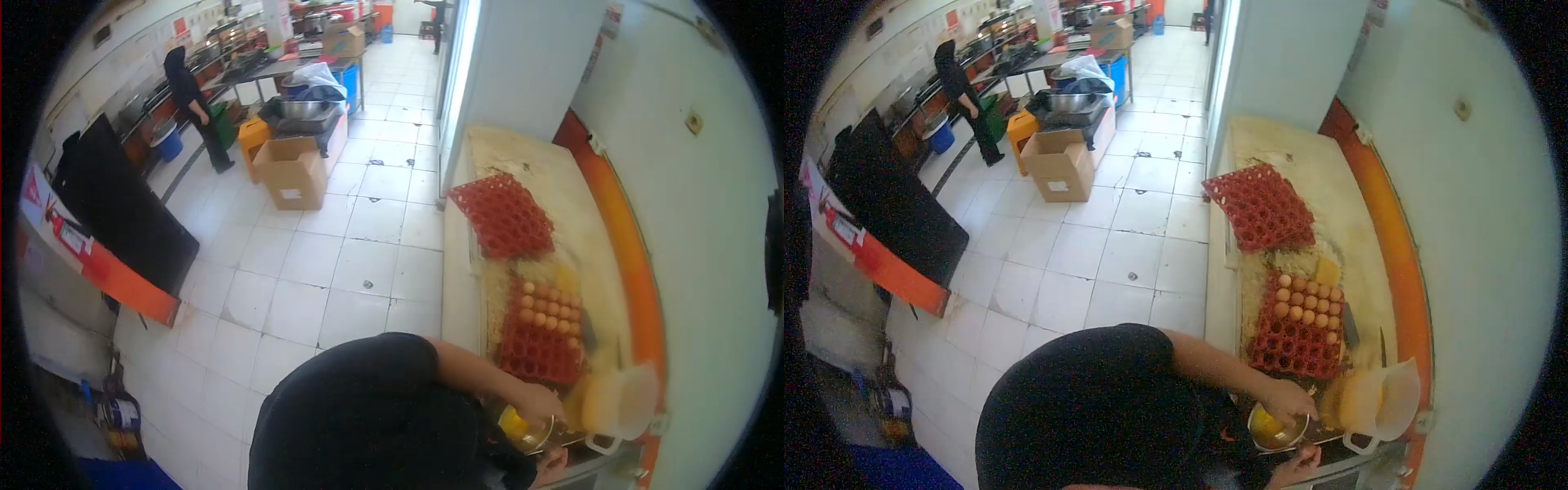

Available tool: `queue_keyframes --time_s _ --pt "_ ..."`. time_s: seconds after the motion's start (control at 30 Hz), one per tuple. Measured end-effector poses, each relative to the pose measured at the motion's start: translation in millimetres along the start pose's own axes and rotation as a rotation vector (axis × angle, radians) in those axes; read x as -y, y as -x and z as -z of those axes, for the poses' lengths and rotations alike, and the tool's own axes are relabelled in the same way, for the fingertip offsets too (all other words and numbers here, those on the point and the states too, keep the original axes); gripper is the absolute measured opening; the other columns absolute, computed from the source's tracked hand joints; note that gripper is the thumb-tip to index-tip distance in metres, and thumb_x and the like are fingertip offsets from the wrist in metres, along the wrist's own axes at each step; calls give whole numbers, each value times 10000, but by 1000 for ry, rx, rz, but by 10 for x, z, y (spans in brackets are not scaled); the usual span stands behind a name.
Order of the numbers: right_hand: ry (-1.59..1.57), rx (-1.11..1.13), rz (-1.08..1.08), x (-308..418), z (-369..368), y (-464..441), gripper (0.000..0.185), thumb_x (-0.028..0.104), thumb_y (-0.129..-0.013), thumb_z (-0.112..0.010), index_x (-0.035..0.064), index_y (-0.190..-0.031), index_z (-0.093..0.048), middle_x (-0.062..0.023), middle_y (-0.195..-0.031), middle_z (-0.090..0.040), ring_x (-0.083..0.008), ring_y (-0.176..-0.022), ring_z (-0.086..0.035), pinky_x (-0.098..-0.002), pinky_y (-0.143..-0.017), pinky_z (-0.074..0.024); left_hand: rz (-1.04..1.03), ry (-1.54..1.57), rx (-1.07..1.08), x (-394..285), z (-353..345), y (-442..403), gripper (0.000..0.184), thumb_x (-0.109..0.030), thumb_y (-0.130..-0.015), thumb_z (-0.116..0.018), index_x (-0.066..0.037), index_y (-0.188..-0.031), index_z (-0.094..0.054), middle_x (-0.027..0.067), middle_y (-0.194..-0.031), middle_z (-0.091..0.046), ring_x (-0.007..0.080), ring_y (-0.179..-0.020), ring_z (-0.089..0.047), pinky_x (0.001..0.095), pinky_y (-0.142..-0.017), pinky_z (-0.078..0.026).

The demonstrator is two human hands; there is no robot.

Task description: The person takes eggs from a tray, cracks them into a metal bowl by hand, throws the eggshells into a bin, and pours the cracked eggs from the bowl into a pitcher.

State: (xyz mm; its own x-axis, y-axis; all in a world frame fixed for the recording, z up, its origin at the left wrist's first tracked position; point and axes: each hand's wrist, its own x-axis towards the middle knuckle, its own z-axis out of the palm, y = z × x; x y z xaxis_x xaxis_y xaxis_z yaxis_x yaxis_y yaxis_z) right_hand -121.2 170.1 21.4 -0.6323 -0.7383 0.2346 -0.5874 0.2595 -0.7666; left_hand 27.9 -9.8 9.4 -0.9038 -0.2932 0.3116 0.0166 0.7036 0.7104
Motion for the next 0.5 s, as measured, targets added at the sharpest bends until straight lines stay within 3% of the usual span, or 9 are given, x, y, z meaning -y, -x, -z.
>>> queue_keyframes --time_s 0.1,0.13,0.17,0.3,0.33,0.37,0.4,0.43,0.5 --pt "-368 197 -95 -106 -234 -109 476 363 -931 -651 -18 -1211 -597 -155 -1132 -642 -245 -968 -603 -339 -825 -501 -133 -52 -37 -80 -124 -43 485 -290 -808 -684 -64 -1228 -596 174 -1150 -603 390 -1094 -562 474 -868 -485" --pt "-371 254 -252 -78 -259 -162 475 365 -925 -665 -13 -1205 -603 -129 -1128 -642 -222 -991 -600 -338 -851 -489 -132 -80 -45 -89 -156 -59 485 -290 -808 -684 -64 -1228 -596 174 -1150 -603 390 -1094 -562 474 -868 -485" --pt "-393 255 -228 -7 -275 -210 475 365 -925 -665 -13 -1205 -603 -129 -1128 -642 -222 -991 -600 -338 -851 -489 -147 -64 -6 -82 -169 -85 497 -257 -761 -675 -103 -1229 -611 153 -1127 -630 366 -1050 -590 470 -834 -493" --pt "-239 466 48 87 -235 -320 411 335 -913 -650 49 -1203 -593 -151 -1087 -649 -306 -919 -606 -434 -814 -487 -133 -120 31 -39 -113 -120 467 -227 -710 -657 -163 -1173 -664 126 -985 -686 339 -890 -640 453 -723 -500" --pt "-190 510 112 65 -223 -336 396 328 -910 -646 65 -1202 -591 -157 -1077 -651 -327 -902 -608 -458 -805 -487 -222 -12 -120 -59 -103 -67 374 -239 -703 -658 -166 -1067 -698 124 -854 -691 354 -784 -638 452 -665 -498" --pt "-133 552 171 27 -204 -346 383 320 -907 -643 81 -1202 -589 -162 -1067 -653 -348 -884 -609 -482 -796 -487 -227 -23 -121 -58 -70 -42 374 -239 -703 -658 -166 -1067 -698 124 -854 -691 354 -784 -638 452 -665 -498" --pt "-52 418 525 -26 -251 -353 330 321 -917 -621 40 -1088 -641 -150 -973 -638 -304 -815 -579 -399 -743 -494 -209 -18 -70 -96 -28 -15 365 -235 -733 -663 -123 -1081 -676 131 -904 -663 349 -844 -619 459 -700 -487" --pt "-49 414 532 -68 -260 -382 330 321 -917 -621 40 -1088 -641 -150 -973 -638 -304 -815 -579 -399 -743 -494 -192 -12 -21 -120 3 -14 363 -230 -763 -669 -81 -1094 -654 138 -953 -636 345 -904 -600 465 -734 -477" --pt "157 306 902 -105 -271 -460 252 213 -886 -624 32 -1061 -646 -160 -923 -619 -300 -807 -581 -368 -717 -488 -168 -62 -4 -107 24 -41 346 -225 -748 -673 -77 -1061 -665 139 -923 -640 352 -876 -603 467 -721 -477"
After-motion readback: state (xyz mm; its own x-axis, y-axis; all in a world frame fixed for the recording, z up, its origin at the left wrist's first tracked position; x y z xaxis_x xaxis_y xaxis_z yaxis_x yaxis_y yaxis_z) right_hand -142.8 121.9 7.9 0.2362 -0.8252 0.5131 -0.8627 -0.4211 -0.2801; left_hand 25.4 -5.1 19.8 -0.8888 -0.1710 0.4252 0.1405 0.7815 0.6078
